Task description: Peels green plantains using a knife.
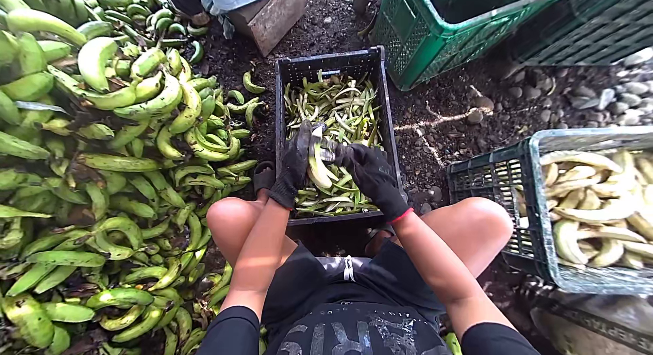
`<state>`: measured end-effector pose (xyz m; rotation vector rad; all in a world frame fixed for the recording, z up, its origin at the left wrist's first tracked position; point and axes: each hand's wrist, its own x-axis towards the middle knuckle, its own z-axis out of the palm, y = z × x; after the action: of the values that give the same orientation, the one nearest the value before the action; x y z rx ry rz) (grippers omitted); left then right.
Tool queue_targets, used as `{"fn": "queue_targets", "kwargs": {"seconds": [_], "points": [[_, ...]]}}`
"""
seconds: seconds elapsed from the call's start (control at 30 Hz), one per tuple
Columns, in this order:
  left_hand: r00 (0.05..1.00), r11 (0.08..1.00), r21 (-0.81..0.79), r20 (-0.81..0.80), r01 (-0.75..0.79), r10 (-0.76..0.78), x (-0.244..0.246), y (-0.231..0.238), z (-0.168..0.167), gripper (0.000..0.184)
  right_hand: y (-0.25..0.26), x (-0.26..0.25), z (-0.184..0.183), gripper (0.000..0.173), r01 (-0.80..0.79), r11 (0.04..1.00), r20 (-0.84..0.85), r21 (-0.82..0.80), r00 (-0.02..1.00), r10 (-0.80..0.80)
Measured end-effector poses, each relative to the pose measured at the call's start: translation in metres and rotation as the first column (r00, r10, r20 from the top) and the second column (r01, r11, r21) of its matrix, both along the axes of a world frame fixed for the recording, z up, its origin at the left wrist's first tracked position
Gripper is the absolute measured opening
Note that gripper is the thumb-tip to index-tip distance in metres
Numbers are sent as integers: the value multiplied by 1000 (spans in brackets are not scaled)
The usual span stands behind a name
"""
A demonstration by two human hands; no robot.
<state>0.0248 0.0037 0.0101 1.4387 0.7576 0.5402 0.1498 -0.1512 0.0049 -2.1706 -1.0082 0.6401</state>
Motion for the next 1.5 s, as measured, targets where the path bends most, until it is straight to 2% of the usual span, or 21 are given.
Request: {"fn": "queue_targets", "kwargs": {"seconds": [0.13,0.2,0.27,0.33,0.4,0.47,0.5,0.57,0.67,0.73,0.77,0.8,0.87,0.93,0.97,1.0,1.1,1.2,1.3,1.43,1.5], "points": [[1000,1000,2,-18,15,-15,-5,-11,16,53,10,30,3,69,88,993,-197,-81,975,-102],[997,999,41,-72,-15,18,-8,-11,23,48,-1,48,8,67,105,986,-198,-126,972,-129],[961,979,204,-271,-2,58,-15,0,13,46,-19,70,9,70,114,973,-115,-200,984,-139],[825,918,361,-560,164,73,-23,16,-3,53,-41,85,8,72,89,952,-36,-294,994,-104],[598,850,388,-793,358,110,-25,27,-16,63,-61,89,4,70,56,909,-53,-414,995,-85],[487,843,349,-865,410,122,-20,29,-26,65,-74,81,-11,69,2,886,-125,-463,990,-68],[498,856,339,-860,390,114,-13,27,-27,65,-77,74,-17,69,-29,880,-156,-474,987,-51],[652,902,318,-756,291,56,21,10,-14,64,-78,63,-29,73,-99,850,-167,-517,986,14],[918,958,-16,-280,286,-279,95,-57,44,54,-81,57,-36,74,-177,816,-213,-550,975,68],[852,823,-221,145,523,-503,138,-102,87,47,-89,64,-31,71,-176,833,-235,-525,970,56],[778,753,-216,277,622,-563,153,-116,103,47,-94,70,-24,74,-128,834,-199,-537,980,22],[721,722,-139,316,678,-616,164,-125,114,45,-101,75,-17,74,-55,860,-178,-508,983,-42],[751,757,175,115,629,-650,174,-129,125,41,-117,86,0,67,63,929,-195,-364,970,-142],[781,546,566,-361,617,-509,171,-111,110,47,-129,97,19,60,126,944,-183,-306,965,-189],[739,420,608,-555,673,-381,166,-97,88,49,-134,103,25,58,151,931,-170,-333,961,-217],[651,355,552,-697,754,-300,159,-80,58,50,-138,107,28,58,172,913,-138,-369,962,-237],[287,316,214,-935,924,-206,127,-37,-45,50,-145,111,25,61,214,880,-73,-424,960,-269],[139,344,92,-984,934,-115,86,-23,-113,50,-147,113,25,66,203,862,-97,-465,956,-278],[168,337,137,-984,932,-64,61,-23,-133,52,-148,114,23,65,210,857,-95,-470,953,-286],[175,590,75,-978,804,-114,38,-21,-136,63,-144,115,19,69,190,880,-76,-435,966,-246],[133,625,43,-986,779,-97,17,-19,-145,65,-140,113,21,69,180,882,-79,-435,968,-236]]}}
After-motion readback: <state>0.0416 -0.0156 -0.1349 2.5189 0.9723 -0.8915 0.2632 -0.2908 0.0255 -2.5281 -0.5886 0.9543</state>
